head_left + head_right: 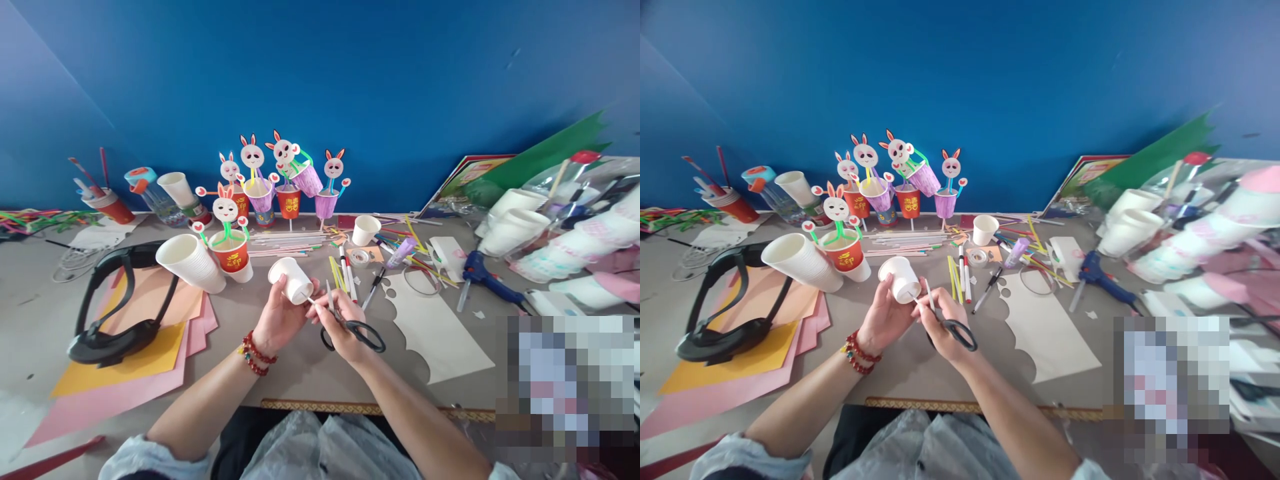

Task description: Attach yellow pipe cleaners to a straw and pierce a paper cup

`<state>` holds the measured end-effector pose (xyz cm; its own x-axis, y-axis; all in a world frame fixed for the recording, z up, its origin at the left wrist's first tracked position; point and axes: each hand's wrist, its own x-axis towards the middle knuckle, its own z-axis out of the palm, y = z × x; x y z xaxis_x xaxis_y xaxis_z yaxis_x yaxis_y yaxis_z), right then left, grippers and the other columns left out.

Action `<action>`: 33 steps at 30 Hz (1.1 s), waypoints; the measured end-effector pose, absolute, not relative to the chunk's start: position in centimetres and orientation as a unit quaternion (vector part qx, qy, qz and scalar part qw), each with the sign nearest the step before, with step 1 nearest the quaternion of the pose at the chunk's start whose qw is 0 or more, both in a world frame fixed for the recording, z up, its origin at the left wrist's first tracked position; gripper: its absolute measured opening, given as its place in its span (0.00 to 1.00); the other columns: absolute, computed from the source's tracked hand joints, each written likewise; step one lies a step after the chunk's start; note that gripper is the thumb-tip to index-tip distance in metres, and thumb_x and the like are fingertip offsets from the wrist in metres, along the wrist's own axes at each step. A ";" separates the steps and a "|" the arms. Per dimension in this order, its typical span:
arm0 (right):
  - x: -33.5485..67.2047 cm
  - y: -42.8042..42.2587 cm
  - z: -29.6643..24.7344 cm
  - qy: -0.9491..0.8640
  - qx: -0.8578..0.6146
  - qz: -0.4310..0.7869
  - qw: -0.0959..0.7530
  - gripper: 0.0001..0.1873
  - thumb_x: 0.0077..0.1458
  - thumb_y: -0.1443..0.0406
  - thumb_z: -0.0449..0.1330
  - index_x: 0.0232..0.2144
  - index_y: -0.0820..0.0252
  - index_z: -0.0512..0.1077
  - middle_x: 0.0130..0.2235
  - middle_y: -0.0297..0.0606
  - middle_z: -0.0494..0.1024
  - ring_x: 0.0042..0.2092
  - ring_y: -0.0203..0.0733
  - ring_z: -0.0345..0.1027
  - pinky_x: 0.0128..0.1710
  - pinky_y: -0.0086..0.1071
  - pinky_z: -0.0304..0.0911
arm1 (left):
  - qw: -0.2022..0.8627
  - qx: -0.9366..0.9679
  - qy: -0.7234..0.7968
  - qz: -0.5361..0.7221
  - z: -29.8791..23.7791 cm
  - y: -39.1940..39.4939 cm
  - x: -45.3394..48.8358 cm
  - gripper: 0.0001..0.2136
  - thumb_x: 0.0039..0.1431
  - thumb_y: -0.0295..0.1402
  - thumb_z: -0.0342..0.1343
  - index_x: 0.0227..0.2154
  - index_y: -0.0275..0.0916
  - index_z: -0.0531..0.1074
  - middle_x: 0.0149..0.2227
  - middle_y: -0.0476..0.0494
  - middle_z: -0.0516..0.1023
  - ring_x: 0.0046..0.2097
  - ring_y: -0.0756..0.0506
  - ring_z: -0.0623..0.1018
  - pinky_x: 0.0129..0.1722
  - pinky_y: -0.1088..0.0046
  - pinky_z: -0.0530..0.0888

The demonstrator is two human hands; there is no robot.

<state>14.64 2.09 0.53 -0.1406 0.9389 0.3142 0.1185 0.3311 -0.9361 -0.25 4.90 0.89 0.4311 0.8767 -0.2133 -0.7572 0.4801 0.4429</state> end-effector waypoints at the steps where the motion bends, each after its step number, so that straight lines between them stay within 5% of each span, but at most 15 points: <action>1: 14.6 2.1 0.5 -0.635 -0.413 0.410 0.508 0.07 0.64 0.62 0.55 0.33 0.55 0.69 0.33 0.34 0.80 0.31 0.38 0.75 0.32 0.31 0.69 | 0.833 0.142 0.211 0.492 0.9 4.9 -0.2 0.20 0.60 0.49 0.54 0.40 0.36 0.75 0.41 0.40 0.79 0.29 0.47 0.74 0.30 0.68 0.71; 8: 14.4 2.0 0.4 -0.659 -0.433 0.390 0.476 0.06 0.64 0.61 0.54 0.34 0.54 0.68 0.33 0.34 0.80 0.31 0.39 0.74 0.33 0.31 0.69 | 0.814 0.139 0.244 0.508 0.9 4.9 0.0 0.24 0.58 0.55 0.54 0.40 0.35 0.75 0.36 0.42 0.78 0.31 0.47 0.76 0.26 0.74 0.69; 14: 13.9 1.9 0.5 -0.676 -0.448 0.347 0.471 0.05 0.62 0.62 0.55 0.33 0.53 0.68 0.33 0.36 0.79 0.35 0.43 0.75 0.35 0.33 0.69 | 0.815 0.122 0.241 0.513 0.2 5.2 0.0 0.18 0.60 0.48 0.57 0.39 0.36 0.75 0.36 0.44 0.78 0.38 0.45 0.79 0.37 0.71 0.74; 20: 13.4 2.1 0.4 -0.596 -0.414 0.456 0.515 0.07 0.64 0.60 0.54 0.33 0.54 0.67 0.32 0.35 0.79 0.33 0.41 0.75 0.36 0.34 0.71 | 0.809 0.139 0.246 0.515 0.0 5.1 0.4 0.19 0.59 0.51 0.55 0.37 0.37 0.74 0.33 0.45 0.77 0.28 0.49 0.75 0.21 0.76 0.67; 26: 13.0 2.4 0.1 -0.529 -0.384 0.515 0.554 0.09 0.63 0.60 0.55 0.32 0.56 0.67 0.31 0.33 0.79 0.31 0.38 0.74 0.37 0.34 0.71 | 0.788 0.133 0.256 0.543 0.1 5.0 0.8 0.19 0.57 0.49 0.59 0.38 0.36 0.74 0.33 0.45 0.77 0.30 0.49 0.75 0.18 0.78 0.64; 33: 13.4 2.3 0.0 -0.667 -0.434 0.368 0.480 0.06 0.63 0.61 0.54 0.35 0.56 0.67 0.34 0.37 0.77 0.34 0.41 0.74 0.34 0.32 0.68 | 0.784 0.111 0.268 0.548 -0.5 5.2 0.8 0.19 0.56 0.49 0.60 0.36 0.36 0.75 0.33 0.45 0.79 0.36 0.46 0.80 0.30 0.74 0.72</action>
